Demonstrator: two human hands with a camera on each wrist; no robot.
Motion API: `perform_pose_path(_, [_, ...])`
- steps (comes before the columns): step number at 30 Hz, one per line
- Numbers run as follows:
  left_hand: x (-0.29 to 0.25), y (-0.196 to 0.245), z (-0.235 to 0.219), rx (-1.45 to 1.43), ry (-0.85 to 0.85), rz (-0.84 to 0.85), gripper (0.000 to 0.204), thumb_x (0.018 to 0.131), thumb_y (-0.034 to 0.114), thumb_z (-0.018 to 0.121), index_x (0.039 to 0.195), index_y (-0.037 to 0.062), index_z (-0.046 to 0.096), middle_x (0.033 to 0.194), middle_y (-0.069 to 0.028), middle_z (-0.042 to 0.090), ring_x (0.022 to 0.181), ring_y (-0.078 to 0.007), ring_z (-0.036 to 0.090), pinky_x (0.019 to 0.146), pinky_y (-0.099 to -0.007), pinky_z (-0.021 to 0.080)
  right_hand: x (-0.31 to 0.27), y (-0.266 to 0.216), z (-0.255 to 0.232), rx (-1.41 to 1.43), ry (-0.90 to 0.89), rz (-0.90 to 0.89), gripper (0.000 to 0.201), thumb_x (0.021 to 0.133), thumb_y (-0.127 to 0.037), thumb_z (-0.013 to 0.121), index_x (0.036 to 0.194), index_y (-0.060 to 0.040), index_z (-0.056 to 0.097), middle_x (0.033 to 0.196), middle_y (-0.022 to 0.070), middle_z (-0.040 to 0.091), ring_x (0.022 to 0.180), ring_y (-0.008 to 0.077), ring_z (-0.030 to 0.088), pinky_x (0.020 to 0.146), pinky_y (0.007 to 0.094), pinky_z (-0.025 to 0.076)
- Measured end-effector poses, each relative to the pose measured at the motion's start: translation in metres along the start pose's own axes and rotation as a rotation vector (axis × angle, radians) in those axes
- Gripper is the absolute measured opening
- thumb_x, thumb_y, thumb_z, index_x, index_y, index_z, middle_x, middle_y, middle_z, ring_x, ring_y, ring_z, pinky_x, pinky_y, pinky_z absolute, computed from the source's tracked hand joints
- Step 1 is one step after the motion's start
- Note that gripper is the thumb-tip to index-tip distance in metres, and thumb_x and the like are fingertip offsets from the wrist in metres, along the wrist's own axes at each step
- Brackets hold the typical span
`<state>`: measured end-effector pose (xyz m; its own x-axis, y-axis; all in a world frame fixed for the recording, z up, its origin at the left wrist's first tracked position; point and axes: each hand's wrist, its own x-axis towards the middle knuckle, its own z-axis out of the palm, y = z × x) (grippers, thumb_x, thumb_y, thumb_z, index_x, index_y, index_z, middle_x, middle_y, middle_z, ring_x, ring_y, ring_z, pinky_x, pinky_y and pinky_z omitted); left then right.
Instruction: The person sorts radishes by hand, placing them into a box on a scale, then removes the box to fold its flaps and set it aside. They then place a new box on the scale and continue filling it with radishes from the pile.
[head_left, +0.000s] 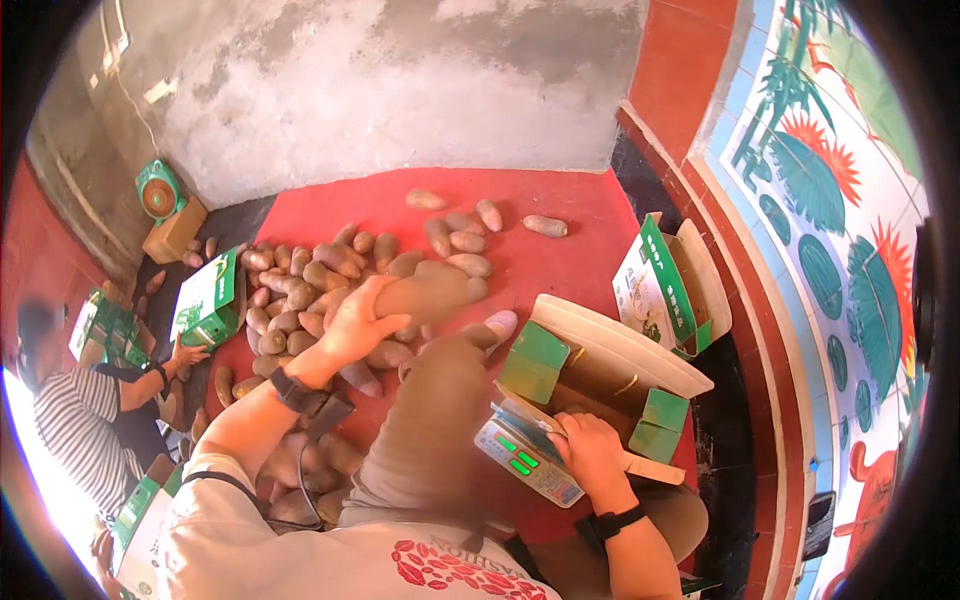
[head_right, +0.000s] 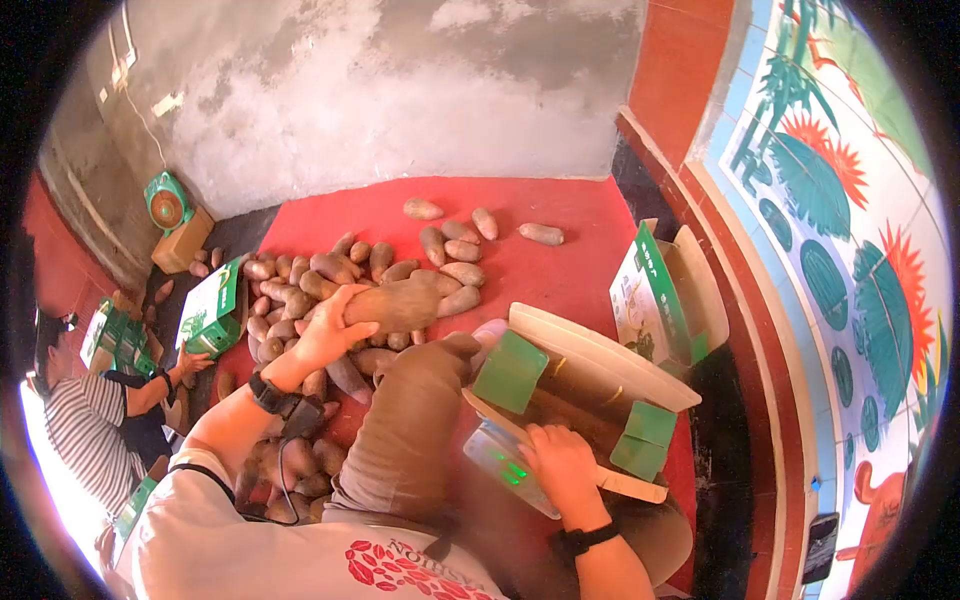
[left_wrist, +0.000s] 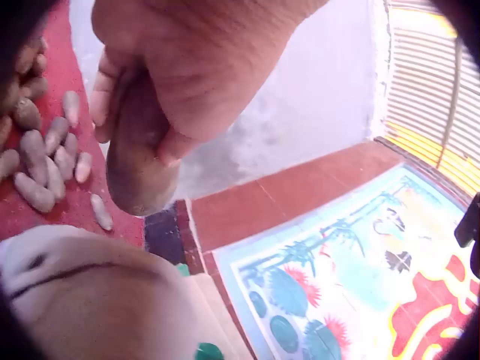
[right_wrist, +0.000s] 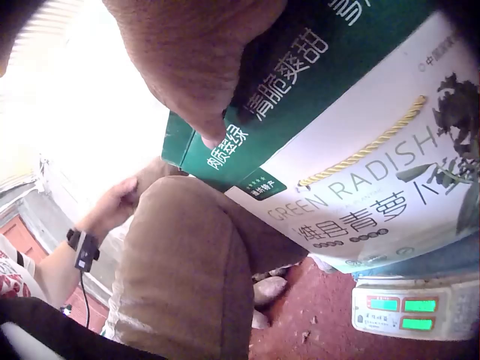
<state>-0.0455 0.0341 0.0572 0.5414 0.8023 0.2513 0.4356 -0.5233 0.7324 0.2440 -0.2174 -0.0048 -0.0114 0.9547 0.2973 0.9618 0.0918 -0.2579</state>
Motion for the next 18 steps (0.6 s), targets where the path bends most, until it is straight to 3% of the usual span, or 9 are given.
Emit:
perform_pose_path(2, [0.010,0.025,0.015,-0.154,-0.093,-0.015,0.053,0.082,0.013,0.074,0.127,0.0011,0.050,0.111,-0.0097,0.061,0.100,-0.0129,0.056,0.085,-0.0306,0.050,-0.002,0.001,0.002,0.015,0.016,-0.003,0.025,0.077,-0.023,0.072,0.092,-0.0098,0.058,0.077,0.0063,0.058,0.079,0.0244,0.060,0.069,0.0372,0.049])
perform_pose_path(5, [0.020,0.054,0.047,-0.157,-0.233,0.154,0.055,0.081,0.013,0.074,0.128,0.0003,0.049,0.112,-0.0114,0.061,0.100,-0.0153,0.059,0.084,-0.0316,0.050,-0.004,0.004,0.004,0.029,0.036,-0.008,0.023,0.078,-0.023,0.070,0.092,-0.0095,0.058,0.078,0.0071,0.059,0.079,0.0252,0.060,0.070,0.0375,0.050])
perform_pose_path(11, [0.031,0.095,0.119,0.053,-0.471,0.341,0.056,0.083,0.026,0.071,0.128,0.0011,0.048,0.116,-0.0194,0.058,0.106,-0.0301,0.059,0.090,-0.0380,0.047,-0.007,0.009,0.013,-0.015,0.031,-0.032,0.024,0.079,-0.026,0.068,0.090,-0.0062,0.059,0.078,0.0085,0.061,0.079,0.0257,0.062,0.071,0.0373,0.051])
perform_pose_path(18, [0.030,0.096,0.194,0.093,-0.690,0.263,0.051,0.082,0.028,0.067,0.124,0.0041,0.051,0.113,-0.0219,0.059,0.106,-0.0367,0.058,0.089,-0.0437,0.046,-0.005,0.008,0.012,-0.020,0.073,-0.036,0.023,0.076,-0.027,0.068,0.083,-0.0055,0.061,0.075,0.0097,0.062,0.074,0.0259,0.063,0.066,0.0377,0.052])
